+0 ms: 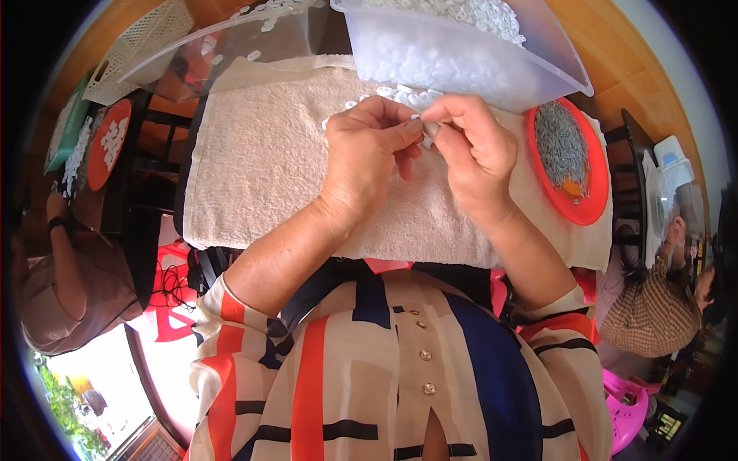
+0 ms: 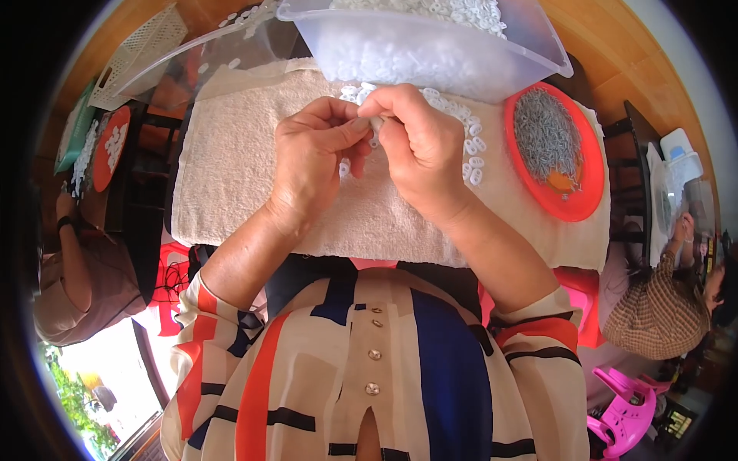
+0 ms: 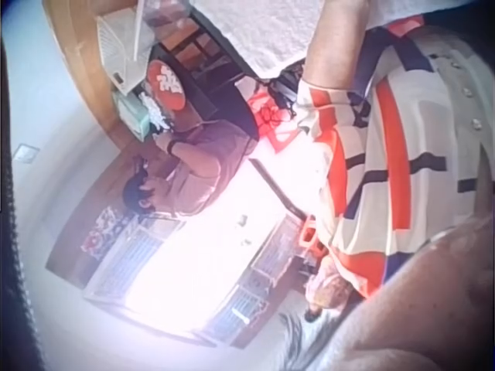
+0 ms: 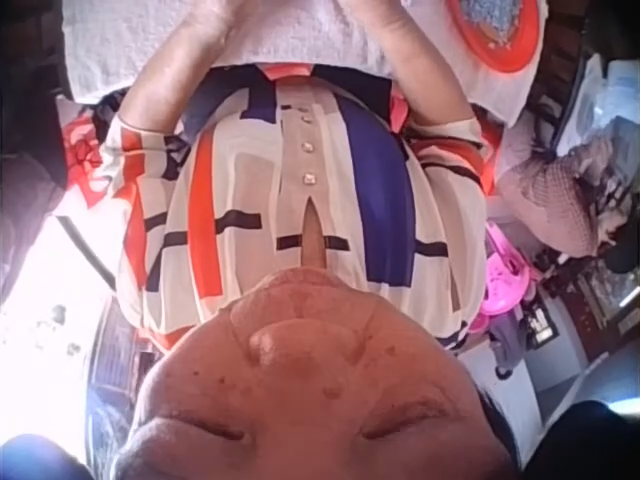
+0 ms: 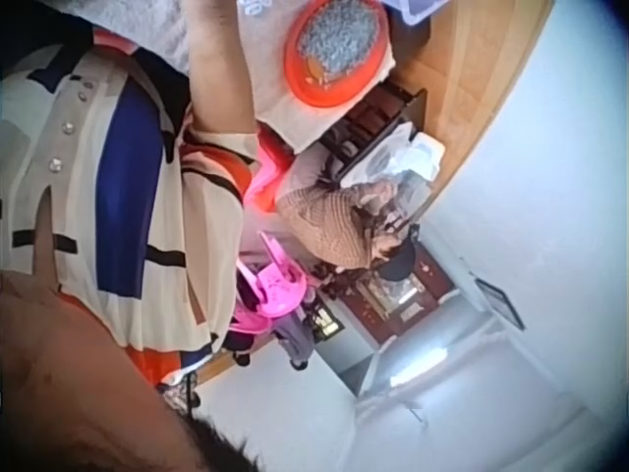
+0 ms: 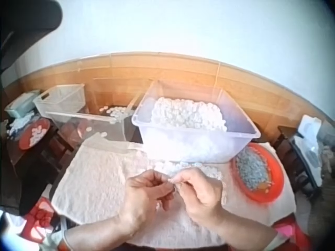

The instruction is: Assembling small metal pins into white plastic circular components at a manual workstation.

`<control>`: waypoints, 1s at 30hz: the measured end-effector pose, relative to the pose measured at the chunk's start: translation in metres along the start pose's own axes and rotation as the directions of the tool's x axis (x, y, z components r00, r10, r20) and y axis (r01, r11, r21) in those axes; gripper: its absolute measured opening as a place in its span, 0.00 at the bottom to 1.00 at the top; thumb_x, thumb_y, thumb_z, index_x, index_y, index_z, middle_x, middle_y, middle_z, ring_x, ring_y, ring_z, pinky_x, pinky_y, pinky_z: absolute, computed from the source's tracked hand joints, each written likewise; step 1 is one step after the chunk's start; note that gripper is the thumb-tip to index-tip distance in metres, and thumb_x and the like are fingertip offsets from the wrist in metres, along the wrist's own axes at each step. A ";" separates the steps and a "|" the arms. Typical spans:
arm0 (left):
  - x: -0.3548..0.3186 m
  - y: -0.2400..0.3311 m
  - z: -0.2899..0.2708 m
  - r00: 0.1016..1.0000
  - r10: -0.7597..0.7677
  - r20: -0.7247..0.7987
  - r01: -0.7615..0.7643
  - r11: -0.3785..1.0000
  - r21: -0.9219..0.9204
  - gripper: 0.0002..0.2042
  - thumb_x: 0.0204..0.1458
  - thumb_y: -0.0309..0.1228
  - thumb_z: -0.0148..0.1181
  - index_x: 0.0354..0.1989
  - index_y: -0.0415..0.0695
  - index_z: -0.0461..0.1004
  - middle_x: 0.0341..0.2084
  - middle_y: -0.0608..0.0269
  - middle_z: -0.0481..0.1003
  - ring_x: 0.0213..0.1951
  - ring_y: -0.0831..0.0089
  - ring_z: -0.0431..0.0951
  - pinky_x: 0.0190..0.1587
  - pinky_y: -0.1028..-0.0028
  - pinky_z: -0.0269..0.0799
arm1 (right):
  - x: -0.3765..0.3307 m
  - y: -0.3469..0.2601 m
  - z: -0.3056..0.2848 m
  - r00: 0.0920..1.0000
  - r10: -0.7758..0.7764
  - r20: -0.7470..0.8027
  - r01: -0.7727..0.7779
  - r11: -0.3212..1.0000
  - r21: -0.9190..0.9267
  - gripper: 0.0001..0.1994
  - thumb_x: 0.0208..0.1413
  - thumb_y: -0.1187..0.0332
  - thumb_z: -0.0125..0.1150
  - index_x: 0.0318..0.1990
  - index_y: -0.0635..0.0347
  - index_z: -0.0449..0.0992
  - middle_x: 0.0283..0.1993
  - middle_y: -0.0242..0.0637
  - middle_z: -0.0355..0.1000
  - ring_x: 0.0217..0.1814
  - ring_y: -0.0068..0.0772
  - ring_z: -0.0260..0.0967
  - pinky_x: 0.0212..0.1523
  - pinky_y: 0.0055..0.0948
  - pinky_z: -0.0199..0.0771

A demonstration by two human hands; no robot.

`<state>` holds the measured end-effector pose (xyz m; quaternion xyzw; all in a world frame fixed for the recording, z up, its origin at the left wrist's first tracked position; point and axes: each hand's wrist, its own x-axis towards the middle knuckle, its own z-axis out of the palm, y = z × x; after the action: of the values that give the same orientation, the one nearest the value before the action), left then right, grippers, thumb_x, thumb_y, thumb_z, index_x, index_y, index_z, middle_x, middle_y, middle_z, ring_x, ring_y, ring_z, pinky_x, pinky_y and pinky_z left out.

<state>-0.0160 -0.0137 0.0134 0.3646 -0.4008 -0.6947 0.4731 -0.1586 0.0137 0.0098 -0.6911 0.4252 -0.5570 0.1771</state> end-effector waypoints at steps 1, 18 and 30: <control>-0.001 -0.001 -0.001 1.000 -0.001 0.001 0.001 1.000 -0.001 0.03 0.52 0.21 0.61 0.30 0.34 0.74 0.20 0.59 0.75 0.16 0.77 0.70 0.18 0.78 0.65 | 0.000 0.000 0.001 0.999 -0.044 0.002 0.044 0.999 -0.028 0.08 0.54 0.86 0.52 0.39 0.67 0.72 0.34 0.30 0.74 0.33 0.14 0.68 0.32 0.15 0.68; 0.007 0.006 -0.009 0.988 -0.138 0.075 0.150 0.972 -0.181 0.05 0.57 0.23 0.55 0.37 0.32 0.70 0.27 0.56 0.74 0.24 0.71 0.75 0.24 0.74 0.70 | 0.006 0.003 -0.009 0.930 0.356 0.096 -0.367 0.918 0.151 0.05 0.60 0.72 0.58 0.41 0.63 0.72 0.35 0.28 0.71 0.34 0.15 0.67 0.34 0.17 0.68; 0.005 0.009 -0.009 0.984 -0.157 0.087 0.163 0.985 -0.065 0.05 0.57 0.24 0.58 0.33 0.34 0.74 0.25 0.59 0.75 0.23 0.74 0.74 0.22 0.76 0.68 | 0.005 0.005 -0.010 0.959 0.262 0.108 -0.268 0.962 0.054 0.04 0.60 0.72 0.56 0.35 0.64 0.73 0.28 0.26 0.68 0.29 0.14 0.63 0.29 0.16 0.64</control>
<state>-0.0060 -0.0221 0.0174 0.3497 -0.3641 -0.7587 0.4118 -0.1698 0.0093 0.0129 -0.6484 0.4854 -0.5072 0.2946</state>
